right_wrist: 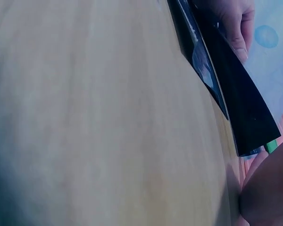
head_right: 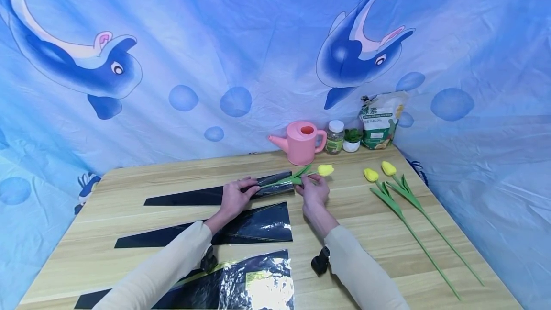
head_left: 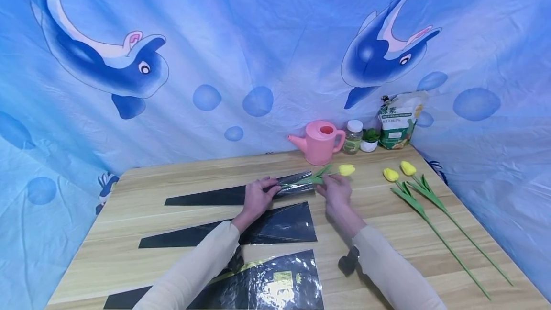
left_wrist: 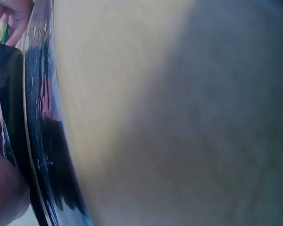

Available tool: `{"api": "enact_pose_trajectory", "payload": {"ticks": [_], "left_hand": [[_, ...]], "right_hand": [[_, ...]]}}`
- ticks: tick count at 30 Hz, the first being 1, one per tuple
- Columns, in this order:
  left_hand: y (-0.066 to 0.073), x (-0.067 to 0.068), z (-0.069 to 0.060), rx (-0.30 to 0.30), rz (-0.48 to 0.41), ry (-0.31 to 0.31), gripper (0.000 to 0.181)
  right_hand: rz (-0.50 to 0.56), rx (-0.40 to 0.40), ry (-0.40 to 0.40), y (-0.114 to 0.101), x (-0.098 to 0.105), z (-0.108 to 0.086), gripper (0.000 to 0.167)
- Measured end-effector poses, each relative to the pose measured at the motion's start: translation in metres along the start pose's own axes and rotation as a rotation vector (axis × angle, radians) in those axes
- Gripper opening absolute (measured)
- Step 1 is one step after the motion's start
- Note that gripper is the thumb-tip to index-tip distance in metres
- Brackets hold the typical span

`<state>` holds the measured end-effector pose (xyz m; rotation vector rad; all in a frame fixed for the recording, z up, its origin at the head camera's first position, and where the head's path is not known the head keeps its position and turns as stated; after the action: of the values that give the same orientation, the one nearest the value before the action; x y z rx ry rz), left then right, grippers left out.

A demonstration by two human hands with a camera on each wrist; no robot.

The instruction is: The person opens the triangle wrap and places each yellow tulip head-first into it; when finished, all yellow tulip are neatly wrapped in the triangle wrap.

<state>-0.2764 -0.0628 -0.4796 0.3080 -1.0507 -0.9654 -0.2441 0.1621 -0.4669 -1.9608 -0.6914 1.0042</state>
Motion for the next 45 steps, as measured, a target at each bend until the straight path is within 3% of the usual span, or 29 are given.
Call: {"api": "enact_pose_trajectory", "payload": {"ticks": [7,18,26,34,38,42,45], "left_hand": [[0.000,0.000,0.000,0.004,-0.001,0.005,0.017],[0.000,-0.001,0.000,-0.002,-0.018,0.005,0.018],[0.000,-0.001,0.002,-0.027,0.011,0.007,0.014],[0.000,0.000,0.004,0.001,0.025,-0.017,0.014],[-0.001,-0.001,0.004,0.014,0.035,-0.031,0.014],[-0.002,-0.002,0.005,0.024,0.046,-0.038,0.015],[-0.003,-0.003,0.005,0.028,0.047,-0.056,0.015]], "right_hand": [[0.027,0.002,-0.013,0.000,0.000,-0.002,0.031],[0.032,-0.042,0.005,-0.001,-0.003,-0.007,0.043],[-0.019,-0.050,-0.127,-0.001,0.003,-0.003,0.048],[-0.078,-0.080,-0.250,-0.005,0.007,-0.004,0.046],[-0.164,-0.099,-0.308,-0.009,0.011,-0.003,0.044],[-0.258,-0.142,-0.364,-0.015,0.017,-0.004,0.042],[-0.268,-0.193,-0.399,-0.018,0.022,-0.004,0.043]]}}
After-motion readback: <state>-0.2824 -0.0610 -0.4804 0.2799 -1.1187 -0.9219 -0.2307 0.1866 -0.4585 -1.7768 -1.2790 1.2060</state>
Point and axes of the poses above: each hand's wrist, its own z-axis towards the middle knuckle, its own x-axis out of the back of the hand, y = z × x, the point moved 1 cm from there along z, towards the middle knuckle, and after that the axes turned 6 degrees about z, right-handed, at the moved point
